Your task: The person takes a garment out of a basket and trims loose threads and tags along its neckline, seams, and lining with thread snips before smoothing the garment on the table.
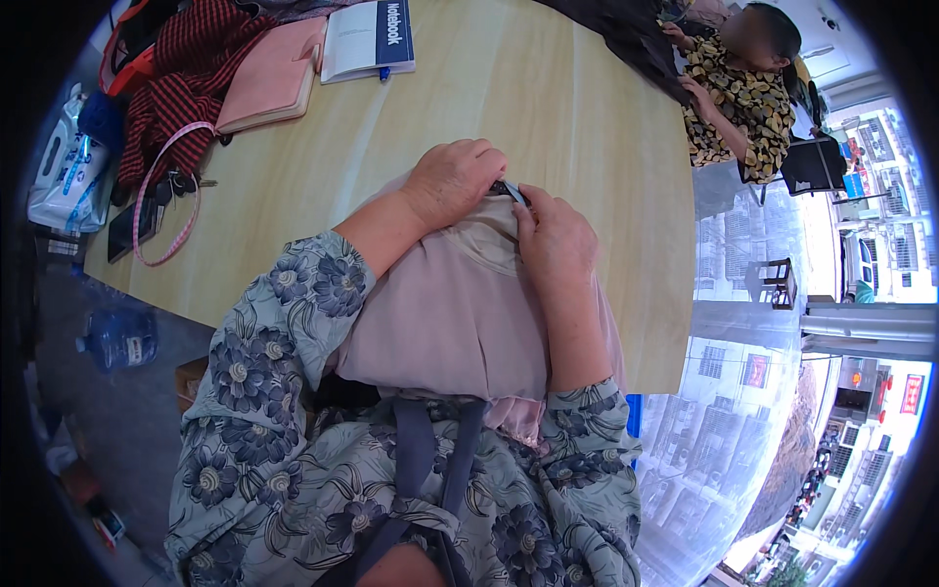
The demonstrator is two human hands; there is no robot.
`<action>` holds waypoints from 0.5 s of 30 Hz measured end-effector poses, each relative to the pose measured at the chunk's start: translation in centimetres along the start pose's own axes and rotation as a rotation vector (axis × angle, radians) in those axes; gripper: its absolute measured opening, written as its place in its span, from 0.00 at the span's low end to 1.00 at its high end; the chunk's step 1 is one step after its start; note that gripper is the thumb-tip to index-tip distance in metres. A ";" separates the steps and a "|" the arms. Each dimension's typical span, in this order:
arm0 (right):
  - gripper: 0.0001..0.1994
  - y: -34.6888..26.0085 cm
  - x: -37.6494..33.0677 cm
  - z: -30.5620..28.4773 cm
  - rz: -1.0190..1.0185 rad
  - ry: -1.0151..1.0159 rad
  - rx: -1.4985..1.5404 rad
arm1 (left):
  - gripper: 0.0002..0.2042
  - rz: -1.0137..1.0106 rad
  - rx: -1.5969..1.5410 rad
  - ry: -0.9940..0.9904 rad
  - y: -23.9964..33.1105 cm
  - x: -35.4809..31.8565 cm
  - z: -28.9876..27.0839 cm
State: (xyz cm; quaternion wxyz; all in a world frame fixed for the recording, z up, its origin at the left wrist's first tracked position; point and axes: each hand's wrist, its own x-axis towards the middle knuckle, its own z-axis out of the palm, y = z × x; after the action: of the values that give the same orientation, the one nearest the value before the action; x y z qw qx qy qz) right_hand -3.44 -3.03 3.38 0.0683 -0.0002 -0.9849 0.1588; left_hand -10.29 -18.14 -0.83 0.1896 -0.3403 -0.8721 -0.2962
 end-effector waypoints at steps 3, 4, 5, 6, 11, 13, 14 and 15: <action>0.11 -0.2 -0.1 -0.1 0.032 -0.045 0.007 | 0.02 -0.047 -0.029 -0.012 -0.2 0.0 0.1; 0.12 -0.2 -0.2 0.1 0.028 -0.043 0.045 | 0.02 -0.105 -0.069 0.031 -0.4 0.0 0.1; 0.12 -0.3 -0.3 0.2 0.024 -0.042 0.082 | 0.03 -0.164 -0.110 0.075 -0.6 0.0 0.0; 0.12 -0.5 -0.4 0.3 0.023 -0.044 0.085 | 0.03 -0.167 -0.107 0.074 -0.8 0.0 -0.1; 0.15 -1.1 -0.7 0.2 -0.088 -0.145 0.076 | 0.05 -0.244 -0.214 0.166 -1.3 0.5 -1.1; 0.16 -1.0 -1.0 0.3 -0.124 -0.139 0.079 | 0.05 -0.250 -0.227 0.118 -0.9 0.5 -1.6; 0.17 -0.9 -1.2 0.3 -0.160 -0.133 0.079 | 0.04 -0.255 -0.243 0.072 -0.5 0.6 -2.0; 0.17 -0.8 -1.4 0.3 -0.158 -0.136 0.082 | 0.04 -0.256 -0.242 0.067 -0.2 0.6 -2.3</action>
State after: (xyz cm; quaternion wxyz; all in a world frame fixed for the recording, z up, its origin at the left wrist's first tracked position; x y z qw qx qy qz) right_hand -2.10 -3.88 3.18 0.0137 0.0910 -0.9769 0.1929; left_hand -10.55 -19.47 1.19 0.1370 -0.2365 -0.8595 -0.4320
